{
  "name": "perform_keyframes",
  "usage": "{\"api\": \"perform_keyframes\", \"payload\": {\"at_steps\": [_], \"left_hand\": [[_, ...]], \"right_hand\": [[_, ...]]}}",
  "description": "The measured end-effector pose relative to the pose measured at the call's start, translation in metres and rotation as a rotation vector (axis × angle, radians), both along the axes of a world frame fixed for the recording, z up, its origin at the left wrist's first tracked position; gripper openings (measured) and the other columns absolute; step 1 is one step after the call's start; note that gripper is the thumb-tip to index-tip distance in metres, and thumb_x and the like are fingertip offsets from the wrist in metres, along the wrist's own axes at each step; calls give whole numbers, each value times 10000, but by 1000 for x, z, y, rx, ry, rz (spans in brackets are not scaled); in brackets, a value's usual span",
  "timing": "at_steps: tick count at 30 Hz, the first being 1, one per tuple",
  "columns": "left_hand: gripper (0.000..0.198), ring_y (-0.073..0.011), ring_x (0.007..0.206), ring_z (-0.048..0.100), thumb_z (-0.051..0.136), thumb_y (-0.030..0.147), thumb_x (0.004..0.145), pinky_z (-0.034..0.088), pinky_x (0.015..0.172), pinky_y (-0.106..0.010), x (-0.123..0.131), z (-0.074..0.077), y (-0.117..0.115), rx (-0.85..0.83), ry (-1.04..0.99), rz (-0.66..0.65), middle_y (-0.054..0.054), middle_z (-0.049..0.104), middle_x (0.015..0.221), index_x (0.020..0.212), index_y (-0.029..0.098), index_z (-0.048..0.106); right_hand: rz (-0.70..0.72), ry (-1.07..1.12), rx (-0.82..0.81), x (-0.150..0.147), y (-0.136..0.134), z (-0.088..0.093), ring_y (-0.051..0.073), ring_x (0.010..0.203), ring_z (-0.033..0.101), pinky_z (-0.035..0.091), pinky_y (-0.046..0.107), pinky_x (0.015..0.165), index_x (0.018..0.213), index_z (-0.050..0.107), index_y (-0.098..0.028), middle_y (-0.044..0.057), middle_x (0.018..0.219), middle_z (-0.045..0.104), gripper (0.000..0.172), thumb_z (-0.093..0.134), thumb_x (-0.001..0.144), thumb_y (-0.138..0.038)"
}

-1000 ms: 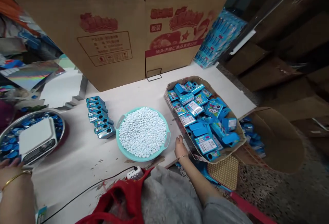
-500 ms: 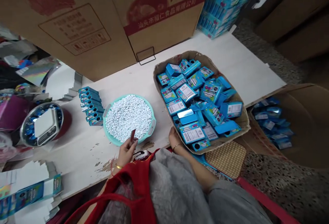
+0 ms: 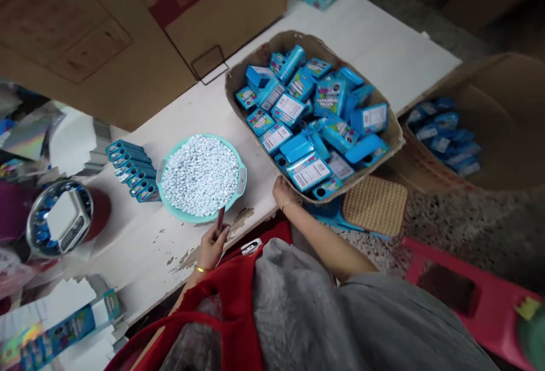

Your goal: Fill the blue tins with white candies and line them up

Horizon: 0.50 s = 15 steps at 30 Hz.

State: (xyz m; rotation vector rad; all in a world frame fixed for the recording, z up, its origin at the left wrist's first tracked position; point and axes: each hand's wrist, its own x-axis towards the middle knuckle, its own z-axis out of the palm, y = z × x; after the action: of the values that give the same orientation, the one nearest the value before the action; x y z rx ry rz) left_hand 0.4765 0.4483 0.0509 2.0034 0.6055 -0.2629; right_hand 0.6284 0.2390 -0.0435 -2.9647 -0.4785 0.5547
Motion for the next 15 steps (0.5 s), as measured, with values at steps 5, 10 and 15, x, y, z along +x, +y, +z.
{"api": "perform_keyframes", "payload": {"at_steps": [5, 10, 15], "left_hand": [[343, -120, 581, 493, 526, 458, 812, 410, 594, -230, -17, -12, 41, 50, 5, -353, 19, 551, 605, 871, 151, 668], [321, -149, 640, 565, 508, 433, 832, 442, 621, -247, -39, -21, 53, 102, 66, -492, -6, 627, 678, 924, 169, 664], [301, -148, 614, 572, 508, 429, 832, 455, 599, -241, -50, -33, 25, 82, 90, -600, -5, 641, 668, 896, 184, 671]], "right_hand": [[59, -67, -55, 0, -8, -6, 272, 1034, 495, 434, 329, 755, 1065, 572, -9, 253, 1075, 548, 356, 261, 896, -49], [95, -105, -79, 1, -12, -11, 265, 1018, 467, 386, 339, 745, 1104, 535, -77, 225, 1093, 543, 352, 229, 931, -94], [48, -155, -76, -2, -14, -20, 256, 1027, 458, 369, 358, 768, 1176, 481, -108, 204, 1129, 545, 347, 225, 942, -97]]}}
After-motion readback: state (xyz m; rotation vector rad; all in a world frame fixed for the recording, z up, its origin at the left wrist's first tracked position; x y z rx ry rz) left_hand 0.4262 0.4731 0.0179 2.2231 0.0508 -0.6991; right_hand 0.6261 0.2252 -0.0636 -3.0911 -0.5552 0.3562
